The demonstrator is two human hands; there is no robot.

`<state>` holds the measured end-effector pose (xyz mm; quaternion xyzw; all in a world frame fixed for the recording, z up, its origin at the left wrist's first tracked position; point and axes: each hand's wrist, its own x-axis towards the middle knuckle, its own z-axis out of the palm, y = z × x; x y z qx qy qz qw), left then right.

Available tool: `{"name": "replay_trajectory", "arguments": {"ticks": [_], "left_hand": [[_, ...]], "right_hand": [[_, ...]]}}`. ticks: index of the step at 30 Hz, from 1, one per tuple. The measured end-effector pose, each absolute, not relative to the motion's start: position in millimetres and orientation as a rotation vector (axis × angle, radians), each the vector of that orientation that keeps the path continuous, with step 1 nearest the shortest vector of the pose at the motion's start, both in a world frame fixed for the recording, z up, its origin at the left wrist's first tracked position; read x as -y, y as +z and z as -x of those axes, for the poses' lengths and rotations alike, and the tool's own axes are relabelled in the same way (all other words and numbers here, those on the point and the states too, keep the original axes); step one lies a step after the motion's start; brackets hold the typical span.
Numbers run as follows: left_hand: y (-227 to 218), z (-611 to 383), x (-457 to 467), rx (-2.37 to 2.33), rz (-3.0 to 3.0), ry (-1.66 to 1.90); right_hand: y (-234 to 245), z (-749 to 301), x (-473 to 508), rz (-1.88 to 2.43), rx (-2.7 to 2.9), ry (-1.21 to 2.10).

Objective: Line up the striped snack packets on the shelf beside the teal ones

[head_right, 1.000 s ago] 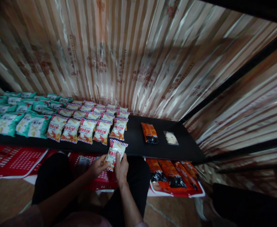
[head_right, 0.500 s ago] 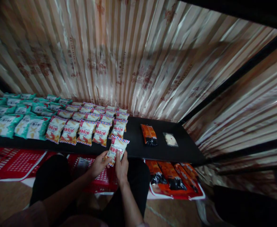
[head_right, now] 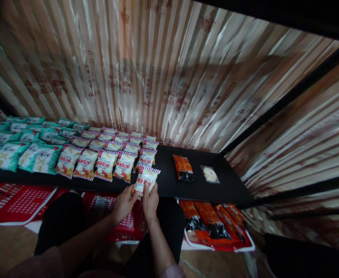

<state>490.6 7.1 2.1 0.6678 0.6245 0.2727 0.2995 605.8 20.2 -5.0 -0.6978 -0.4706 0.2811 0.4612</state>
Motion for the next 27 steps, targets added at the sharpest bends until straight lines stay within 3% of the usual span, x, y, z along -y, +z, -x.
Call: {"name": "replay_trajectory", "arguments": {"ticks": [4, 14, 27], "left_hand": [[5, -493, -8, -1.788, -1.92, 0.653], [-21, -499, 0, -1.636, -2.254, 0.955], [-33, -501, 0, -1.546, -2.33, 0.891]], "right_hand": [[-2, -606, -25, 1.722, 1.176, 0.674], [-1, -611, -48, 1.779, 1.17, 0.602], [-12, -609, -66, 1.664, 1.278, 0.507]]}}
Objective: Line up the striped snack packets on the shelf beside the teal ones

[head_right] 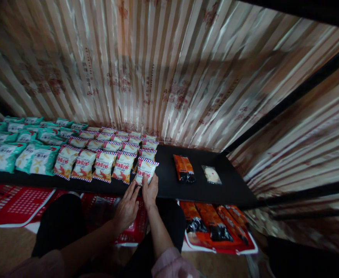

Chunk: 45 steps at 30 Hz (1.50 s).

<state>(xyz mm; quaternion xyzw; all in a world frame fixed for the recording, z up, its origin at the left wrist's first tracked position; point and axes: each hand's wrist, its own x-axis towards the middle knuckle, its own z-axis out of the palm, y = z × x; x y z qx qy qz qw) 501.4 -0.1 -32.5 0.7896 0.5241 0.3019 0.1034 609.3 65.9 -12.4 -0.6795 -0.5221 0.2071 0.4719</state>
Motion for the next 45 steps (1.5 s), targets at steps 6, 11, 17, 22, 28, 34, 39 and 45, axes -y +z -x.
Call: {"name": "replay_trajectory", "arguments": {"ticks": [6, 11, 17, 22, 28, 34, 39, 45], "left_hand": [[-29, -499, -3, -1.55, -2.307, 0.866], [-30, -498, -5, -1.535, -2.322, 0.868], [-32, -497, -5, -1.542, -2.334, 0.865], [-31, -496, -6, -1.534, -2.347, 0.857], [-31, -496, -7, -1.552, -2.339, 0.857], [-32, -497, -7, -1.578, -2.35, 0.832], [-30, -496, -8, -1.593, -2.389, 0.845], [-29, -498, -12, -1.558, -2.452, 0.878]], "right_hand": [[-15, -607, -71, 1.648, 1.311, 0.449], [-17, -606, -73, 1.644, 1.302, 0.496], [-15, -603, -76, 1.645, 1.262, 0.575], [-15, -602, -77, 1.663, 1.256, 0.59], [-18, -603, -78, 1.654, 1.341, 0.44], [-23, -602, -79, 1.648, 1.362, 0.312], [-28, -601, -77, 1.655, 1.34, 0.246], [-34, -603, -80, 1.626, 1.387, 0.257]]}}
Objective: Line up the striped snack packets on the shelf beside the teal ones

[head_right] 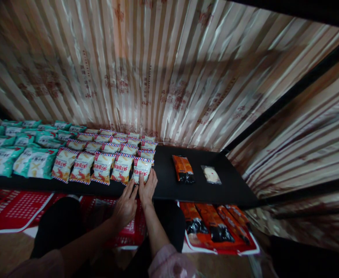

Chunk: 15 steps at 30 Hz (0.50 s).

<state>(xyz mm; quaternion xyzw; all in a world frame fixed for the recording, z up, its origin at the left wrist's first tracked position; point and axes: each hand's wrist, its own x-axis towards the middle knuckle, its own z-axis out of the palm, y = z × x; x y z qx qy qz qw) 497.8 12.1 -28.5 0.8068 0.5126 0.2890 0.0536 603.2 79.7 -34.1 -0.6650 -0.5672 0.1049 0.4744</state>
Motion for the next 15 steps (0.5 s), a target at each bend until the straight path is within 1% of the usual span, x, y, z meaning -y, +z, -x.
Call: {"name": "replay_trajectory", "arguments": {"ticks": [15], "left_hand": [[-29.4, -497.3, -15.6, -1.549, -2.466, 0.883]], "right_hand": [[-33.8, -603.1, -82.2, 1.634, 1.374, 0.327]]}}
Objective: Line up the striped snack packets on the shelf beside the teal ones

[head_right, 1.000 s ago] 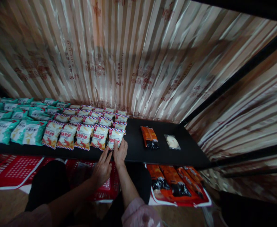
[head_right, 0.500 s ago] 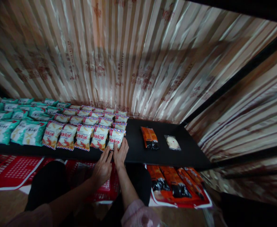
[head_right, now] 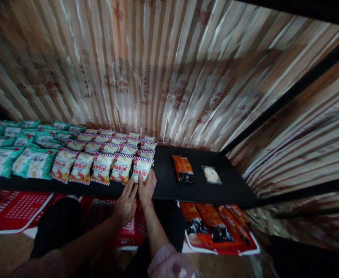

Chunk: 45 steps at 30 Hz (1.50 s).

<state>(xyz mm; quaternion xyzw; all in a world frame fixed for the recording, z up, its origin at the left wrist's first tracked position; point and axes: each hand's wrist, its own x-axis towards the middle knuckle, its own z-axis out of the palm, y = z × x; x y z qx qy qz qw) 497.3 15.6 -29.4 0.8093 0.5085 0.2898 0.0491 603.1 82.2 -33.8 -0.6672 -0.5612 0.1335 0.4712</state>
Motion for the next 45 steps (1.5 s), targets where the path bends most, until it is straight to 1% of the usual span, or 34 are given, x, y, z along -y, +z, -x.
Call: {"name": "replay_trajectory", "arguments": {"ticks": [4, 17, 25, 36, 45], "left_hand": [[-29, -498, -18, -1.566, -2.458, 0.876], [-35, -499, -20, -1.528, -2.525, 0.919], [-41, -499, -23, -1.517, -2.531, 0.907], [-47, -494, -11, -1.456, -2.497, 0.919], [-57, -488, 4, -1.393, -2.533, 0.763]], "right_hand": [[-34, -603, -81, 1.656, 1.371, 0.367], [-39, -600, -81, 1.697, 1.374, 0.288], [-37, -599, -80, 1.733, 1.384, 0.316], [-34, -599, -74, 1.684, 1.325, 0.273], [-35, -599, -57, 1.639, 1.17, 0.327]]}}
